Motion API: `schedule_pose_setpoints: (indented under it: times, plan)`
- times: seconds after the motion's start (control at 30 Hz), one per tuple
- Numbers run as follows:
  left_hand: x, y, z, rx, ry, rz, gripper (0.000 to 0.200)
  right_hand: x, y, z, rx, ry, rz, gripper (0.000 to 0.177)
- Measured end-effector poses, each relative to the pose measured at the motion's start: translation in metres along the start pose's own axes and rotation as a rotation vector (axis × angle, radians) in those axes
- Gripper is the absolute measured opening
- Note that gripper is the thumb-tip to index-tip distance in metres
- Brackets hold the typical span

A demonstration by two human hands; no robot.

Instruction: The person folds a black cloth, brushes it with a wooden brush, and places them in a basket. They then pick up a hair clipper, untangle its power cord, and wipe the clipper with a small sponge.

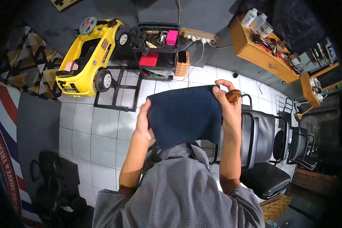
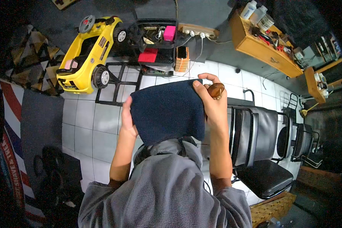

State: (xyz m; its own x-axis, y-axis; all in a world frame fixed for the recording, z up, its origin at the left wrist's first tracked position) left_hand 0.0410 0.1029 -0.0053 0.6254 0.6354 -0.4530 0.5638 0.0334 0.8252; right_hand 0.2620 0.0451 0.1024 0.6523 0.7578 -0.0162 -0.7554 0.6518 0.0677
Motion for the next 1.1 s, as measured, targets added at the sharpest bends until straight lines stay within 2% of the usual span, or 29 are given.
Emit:
schedule_pose_setpoints:
  times: [0.07, 0.1, 0.13, 0.2, 0.23, 0.3, 0.37, 0.4, 0.47, 0.57, 0.67, 0.7, 0.8, 0.83, 0.93, 0.97, 1.07, 1.1]
  plan:
    - [0.0, -0.018, 0.012, 0.044, -0.063, 0.022, 0.033, 0.004, -0.004, -0.007, -0.029, 0.017, -0.021, 0.027]
    - [-0.003, -0.014, 0.013, 0.036, -0.148, 0.018, 0.048, 0.006, -0.005, -0.009, -0.034, 0.023, -0.015, 0.027]
    - [-0.007, 0.0, 0.008, 0.063, -0.094, 0.107, 0.056, 0.007, -0.006, -0.012, -0.039, 0.028, -0.008, 0.027]
    - [-0.02, 0.036, -0.003, 0.117, 0.025, 0.283, 0.074, 0.007, 0.0, -0.019, -0.058, 0.049, 0.136, 0.044]
    - [-0.022, 0.035, -0.004, 0.156, -0.005, 0.342, 0.097, 0.002, 0.006, -0.019, -0.03, 0.064, 0.208, 0.049]
    - [-0.028, 0.043, -0.012, 0.232, 0.101, 0.374, 0.1, 0.0, 0.005, -0.039, -0.145, 0.19, 0.356, 0.069]
    - [-0.034, 0.051, -0.018, 0.263, 0.152, 0.427, 0.107, -0.005, 0.016, -0.063, 0.009, 0.299, 0.502, 0.066]
    - [-0.035, 0.049, -0.019, 0.266, 0.152, 0.423, 0.105, -0.009, 0.023, -0.072, 0.055, 0.376, 0.571, 0.065]
    - [-0.038, 0.042, -0.022, 0.269, 0.153, 0.414, 0.102, -0.015, 0.033, -0.072, 0.12, 0.342, 0.606, 0.059]
    - [-0.036, -0.001, -0.02, 0.224, 0.023, 0.465, 0.082, -0.015, 0.043, -0.061, 0.125, 0.198, 0.495, 0.049]
    - [-0.017, -0.067, -0.015, 0.149, -0.142, -0.115, 0.061, -0.009, 0.035, -0.054, 0.129, 0.216, 0.295, 0.037]
    - [-0.014, -0.068, -0.012, 0.216, -0.13, -0.125, 0.054, -0.007, 0.033, -0.056, 0.104, 0.19, 0.239, 0.028]
    - [-0.016, -0.054, -0.001, 0.218, -0.029, -0.054, 0.054, -0.013, 0.042, -0.047, 0.077, 0.113, 0.241, 0.023]
    - [-0.013, -0.056, -0.003, 0.297, 0.078, -0.037, 0.047, -0.013, 0.042, -0.046, 0.001, 0.091, 0.239, 0.023]
    - [-0.016, -0.063, -0.01, 0.51, 0.284, -0.077, 0.049, -0.017, 0.044, -0.043, -0.155, 0.024, 0.232, 0.022]
    - [-0.012, -0.068, -0.011, 0.566, 0.309, -0.035, 0.046, -0.02, 0.048, -0.037, -0.159, -0.003, 0.228, 0.023]
    - [-0.002, -0.099, -0.013, 0.912, 0.388, -0.152, 0.043, -0.039, 0.065, -0.018, -0.282, -0.164, 0.239, 0.022]
    - [-0.002, -0.106, -0.008, 0.681, 0.277, -0.142, 0.048, -0.049, 0.07, -0.018, -0.437, -0.258, 0.224, 0.021]
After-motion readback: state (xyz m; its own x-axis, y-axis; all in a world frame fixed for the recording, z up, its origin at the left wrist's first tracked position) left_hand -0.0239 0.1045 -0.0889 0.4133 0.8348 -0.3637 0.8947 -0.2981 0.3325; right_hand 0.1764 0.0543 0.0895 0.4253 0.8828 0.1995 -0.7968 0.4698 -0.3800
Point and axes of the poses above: each hand's wrist, its own x-axis towards the middle knuckle, its own y-axis out of the palm, z = x × y, the point moved 9 cm from there along x, towards the middle knuckle, and after that the axes turned 4 degrees about -z, right-handed, at the moved point
